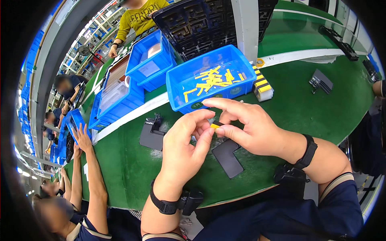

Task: Applying small yellow stickers to black plastic components at a workbench.

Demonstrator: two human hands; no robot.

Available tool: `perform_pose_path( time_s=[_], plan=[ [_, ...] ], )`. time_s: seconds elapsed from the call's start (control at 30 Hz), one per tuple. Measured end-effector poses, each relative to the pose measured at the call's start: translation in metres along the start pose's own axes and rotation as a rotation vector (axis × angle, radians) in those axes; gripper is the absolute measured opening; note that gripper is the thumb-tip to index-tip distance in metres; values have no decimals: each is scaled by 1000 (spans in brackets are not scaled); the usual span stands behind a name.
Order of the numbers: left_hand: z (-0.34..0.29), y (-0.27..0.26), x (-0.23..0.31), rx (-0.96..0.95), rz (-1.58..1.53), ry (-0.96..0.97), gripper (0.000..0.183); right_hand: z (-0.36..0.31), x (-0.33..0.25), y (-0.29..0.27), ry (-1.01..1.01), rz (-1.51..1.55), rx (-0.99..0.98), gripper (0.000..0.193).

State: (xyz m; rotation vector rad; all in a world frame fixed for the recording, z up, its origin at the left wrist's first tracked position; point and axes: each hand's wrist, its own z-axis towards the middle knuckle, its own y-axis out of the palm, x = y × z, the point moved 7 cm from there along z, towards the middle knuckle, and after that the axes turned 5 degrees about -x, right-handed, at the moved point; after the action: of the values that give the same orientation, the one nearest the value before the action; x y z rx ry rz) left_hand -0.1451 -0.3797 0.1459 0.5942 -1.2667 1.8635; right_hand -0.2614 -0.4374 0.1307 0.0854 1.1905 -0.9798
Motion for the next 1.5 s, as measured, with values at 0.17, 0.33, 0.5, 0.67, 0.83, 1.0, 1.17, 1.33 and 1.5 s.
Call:
perform_pose_path(
  time_s=[0.17, 0.33, 0.5, 0.67, 0.83, 1.0, 1.17, 1.33, 1.5],
  plan=[
    [-3, 9, -30, -27, -617, -309, 22, -1, -2, -14, -136, -119, 201, 14],
    [-6, 15, -44, -115, -708, -464, 21, -3, 5, -12, 23, 66, 231, 6],
    [-5, 20, -46, -138, -703, -465, 19, -2, 23, -6, 189, 57, 144, 8],
    [-5, 18, -46, -152, -731, -475, 20, -2, 19, -5, 164, 136, 156, 9],
    [-6, 17, -45, -165, -512, -524, 24, -2, 20, -4, 214, 37, 91, 8],
    [-5, 19, -39, -147, -654, -461, 22, -3, 32, 3, 314, 334, 84, 8],
    [-7, 16, -51, -141, -783, -520, 22, -2, 11, -12, 133, 199, 182, 7],
    [-4, 4, -50, -198, 450, -347, 22, -1, 23, -20, 184, 325, 212, 7],
    [-2, 11, -17, -153, 705, -131, 33, 0, 12, -21, 139, 168, 231, 7]
  ],
)
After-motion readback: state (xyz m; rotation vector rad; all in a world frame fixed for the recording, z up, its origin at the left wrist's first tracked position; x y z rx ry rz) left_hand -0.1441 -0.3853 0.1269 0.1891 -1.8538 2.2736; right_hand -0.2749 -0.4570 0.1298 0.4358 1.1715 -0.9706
